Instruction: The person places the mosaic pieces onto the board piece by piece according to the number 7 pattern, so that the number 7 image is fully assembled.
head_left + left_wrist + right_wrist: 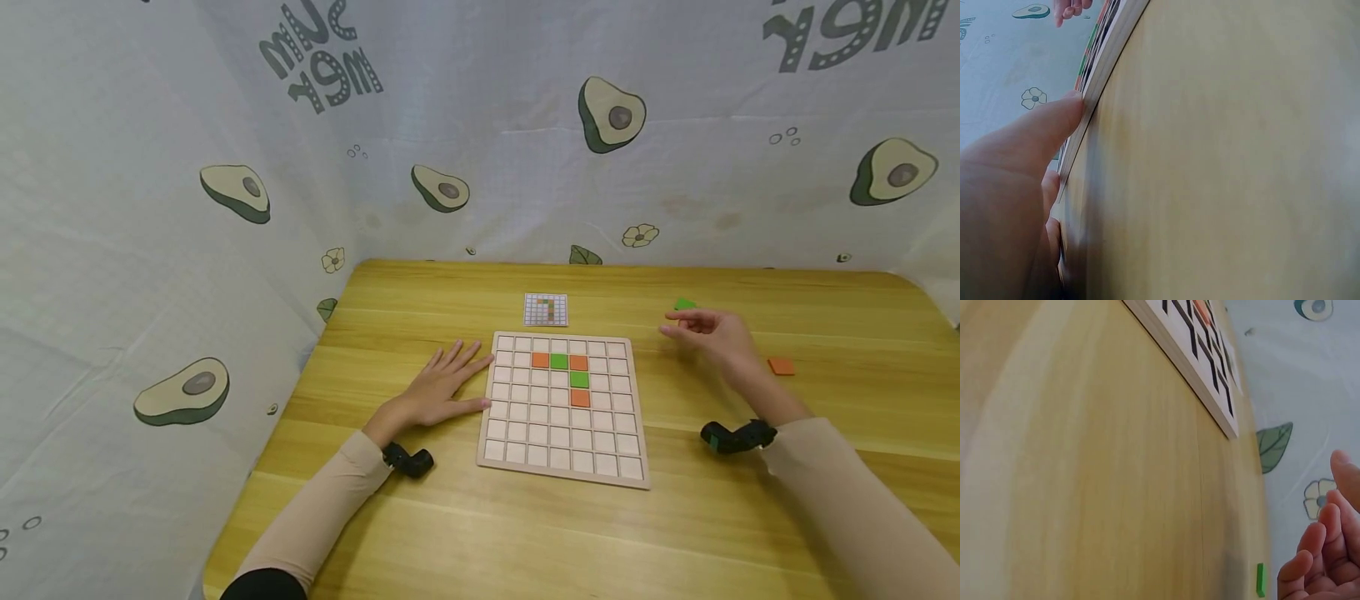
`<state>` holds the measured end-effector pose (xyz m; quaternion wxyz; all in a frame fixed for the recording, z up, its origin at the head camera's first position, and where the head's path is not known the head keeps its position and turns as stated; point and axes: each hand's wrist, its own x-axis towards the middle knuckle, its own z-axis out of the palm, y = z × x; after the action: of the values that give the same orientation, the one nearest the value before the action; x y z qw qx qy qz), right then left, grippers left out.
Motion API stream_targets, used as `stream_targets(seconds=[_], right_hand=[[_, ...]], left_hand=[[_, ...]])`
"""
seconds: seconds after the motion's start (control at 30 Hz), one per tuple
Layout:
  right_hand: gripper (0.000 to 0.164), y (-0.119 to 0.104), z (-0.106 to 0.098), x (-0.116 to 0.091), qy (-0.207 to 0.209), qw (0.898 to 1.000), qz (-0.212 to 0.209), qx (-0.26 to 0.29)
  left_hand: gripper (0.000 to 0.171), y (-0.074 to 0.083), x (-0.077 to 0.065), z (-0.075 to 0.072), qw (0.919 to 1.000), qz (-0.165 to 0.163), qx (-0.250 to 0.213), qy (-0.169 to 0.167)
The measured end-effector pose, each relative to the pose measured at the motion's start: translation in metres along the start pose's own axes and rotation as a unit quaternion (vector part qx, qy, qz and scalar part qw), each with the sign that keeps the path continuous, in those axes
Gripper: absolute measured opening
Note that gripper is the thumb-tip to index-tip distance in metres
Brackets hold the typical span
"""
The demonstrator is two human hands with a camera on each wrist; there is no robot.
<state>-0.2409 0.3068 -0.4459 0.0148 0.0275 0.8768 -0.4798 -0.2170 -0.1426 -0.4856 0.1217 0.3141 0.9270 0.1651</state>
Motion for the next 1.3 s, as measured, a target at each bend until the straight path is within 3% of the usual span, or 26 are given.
stream_targets(seconds=[0.2, 0.5, 0.63, 0.87, 0.97, 1.3], right_hand=[[0.057, 0.007, -0.005, 0.009, 0.031, 0.997, 0.022, 0.07], [0.034, 0.014, -0.009, 0.02, 0.058, 0.986, 0.047, 0.148], [0.029, 0.018, -0.01, 0.025, 0.075, 0.984, 0.047, 0.155], [0.041, 0.024, -0.011, 0.033, 0.087, 0.984, 0.053, 0.149], [0.039, 0.026, -0.012, 0.036, 0.09, 0.982, 0.057, 0.157], [0.037, 0.031, -0.011, 0.048, 0.104, 0.977, 0.091, 0.161]], left_hand=[[0.077, -0.001, 0.0, 0.0, 1.0, 0.004, -0.003, 0.003], [0.077, 0.001, 0.0, 0.0, 1.0, 0.004, -0.007, 0.001], [0.077, 0.001, 0.0, 0.0, 0.9999, 0.006, -0.007, 0.004], [0.077, 0.0, 0.0, 0.0, 1.0, 0.006, -0.004, 0.004], [0.078, 0.0, 0.0, 0.0, 1.0, 0.007, -0.004, 0.004], [0.078, 0.0, 0.001, -0.001, 1.0, 0.001, -0.009, -0.002]])
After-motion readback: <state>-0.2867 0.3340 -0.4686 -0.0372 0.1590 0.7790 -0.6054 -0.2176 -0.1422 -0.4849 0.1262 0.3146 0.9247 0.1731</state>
